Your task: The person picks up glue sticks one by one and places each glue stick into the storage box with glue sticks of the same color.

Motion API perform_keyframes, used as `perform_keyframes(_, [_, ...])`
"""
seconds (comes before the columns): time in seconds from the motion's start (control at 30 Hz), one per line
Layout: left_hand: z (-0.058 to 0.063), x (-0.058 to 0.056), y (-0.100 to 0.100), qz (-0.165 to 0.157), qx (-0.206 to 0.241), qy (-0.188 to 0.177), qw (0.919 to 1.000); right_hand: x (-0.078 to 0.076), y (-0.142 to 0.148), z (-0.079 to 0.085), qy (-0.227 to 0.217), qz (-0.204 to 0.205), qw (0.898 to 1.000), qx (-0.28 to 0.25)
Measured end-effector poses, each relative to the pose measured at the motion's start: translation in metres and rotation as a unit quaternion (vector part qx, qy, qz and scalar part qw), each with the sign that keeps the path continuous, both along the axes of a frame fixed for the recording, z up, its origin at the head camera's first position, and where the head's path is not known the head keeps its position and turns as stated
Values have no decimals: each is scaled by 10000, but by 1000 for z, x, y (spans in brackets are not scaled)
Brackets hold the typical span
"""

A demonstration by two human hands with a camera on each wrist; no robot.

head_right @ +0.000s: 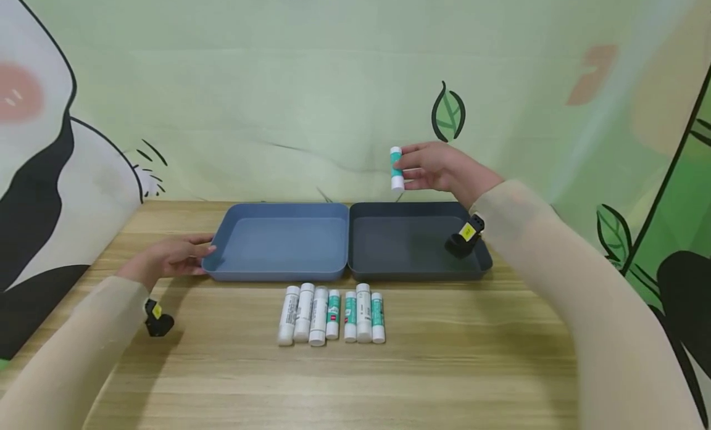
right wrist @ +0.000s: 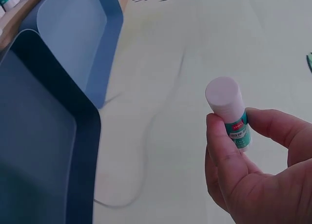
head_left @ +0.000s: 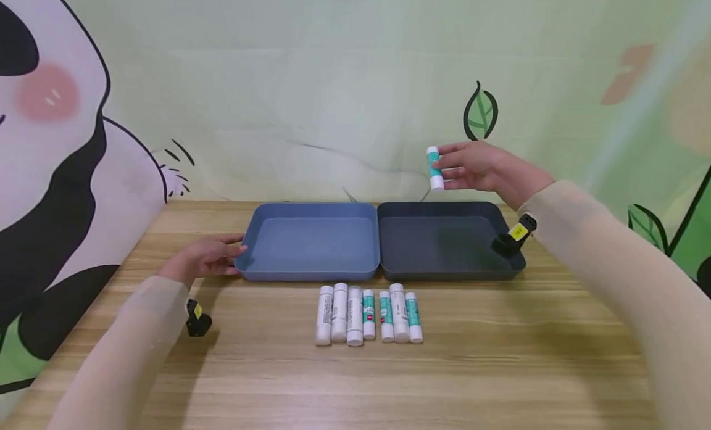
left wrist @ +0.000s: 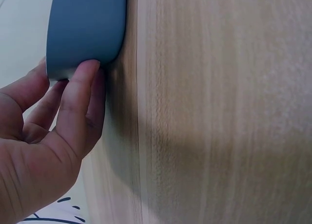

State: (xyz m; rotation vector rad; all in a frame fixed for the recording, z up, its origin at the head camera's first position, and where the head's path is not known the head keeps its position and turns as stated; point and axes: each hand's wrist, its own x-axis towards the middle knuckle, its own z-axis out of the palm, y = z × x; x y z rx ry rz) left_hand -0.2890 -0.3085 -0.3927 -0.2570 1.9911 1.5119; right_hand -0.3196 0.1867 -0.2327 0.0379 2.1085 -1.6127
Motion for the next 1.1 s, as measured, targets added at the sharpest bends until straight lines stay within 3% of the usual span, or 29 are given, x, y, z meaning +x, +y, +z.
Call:
perform_keyframes(0.17, [2,-1,1,-103,-57,15,9999,-6,-11,-16,-120,19,9999,-77])
perform_keyframes(1.1, [1,-3,5,136,-143,9,9998,-36,-48,-108,-607,209,9979,-83])
